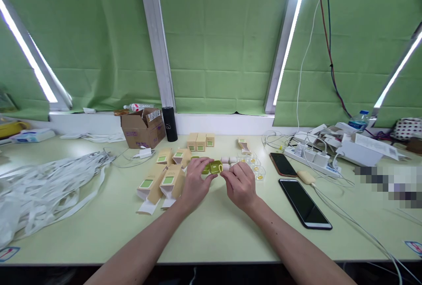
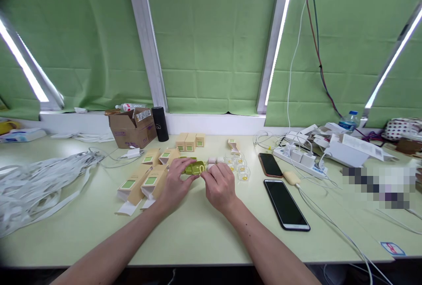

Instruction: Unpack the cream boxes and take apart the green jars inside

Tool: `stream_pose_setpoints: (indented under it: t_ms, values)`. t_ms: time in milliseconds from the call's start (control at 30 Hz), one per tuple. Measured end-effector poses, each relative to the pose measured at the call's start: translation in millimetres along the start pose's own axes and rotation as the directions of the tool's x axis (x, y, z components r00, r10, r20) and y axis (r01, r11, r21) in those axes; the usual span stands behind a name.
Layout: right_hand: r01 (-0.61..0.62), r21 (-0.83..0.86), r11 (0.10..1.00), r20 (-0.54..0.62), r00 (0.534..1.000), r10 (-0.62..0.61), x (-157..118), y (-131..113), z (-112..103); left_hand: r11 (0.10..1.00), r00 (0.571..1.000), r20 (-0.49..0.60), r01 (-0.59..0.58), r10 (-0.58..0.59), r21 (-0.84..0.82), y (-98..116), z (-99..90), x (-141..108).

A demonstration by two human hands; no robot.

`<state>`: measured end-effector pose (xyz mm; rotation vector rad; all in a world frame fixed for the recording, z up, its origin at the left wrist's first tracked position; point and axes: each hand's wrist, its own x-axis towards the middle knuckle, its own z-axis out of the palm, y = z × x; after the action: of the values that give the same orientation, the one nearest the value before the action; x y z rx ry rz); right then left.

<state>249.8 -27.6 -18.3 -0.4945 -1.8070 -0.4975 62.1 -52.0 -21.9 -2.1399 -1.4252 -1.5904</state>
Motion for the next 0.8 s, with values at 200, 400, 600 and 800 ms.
stream_pose_setpoints:
  t_ms: [200,400,600,800]
  values:
    - [-0.052,-0.002,0.999,-0.004,0.999,0.052,0,0,1,0.996,0.995,-0.041,0.088,-0.088,-0.003,4,-3.3,3]
    - [-0.14,0.028,0.99,0.054,0.989,0.138,-2,4,5,0.962,0.959,-0.092,0.264,-0.269,-0.065,5,-7.8,7]
    - [-0.202,0.025,0.979,0.176,0.965,0.195,-8,9,15,0.906,0.912,-0.098,0.375,-0.399,-0.197,0,-8.2,12]
    - [-0.221,-0.032,0.975,0.31,0.925,0.22,-13,12,22,0.554,0.734,0.06,0.561,-0.677,-0.616,-7,-1.6,19]
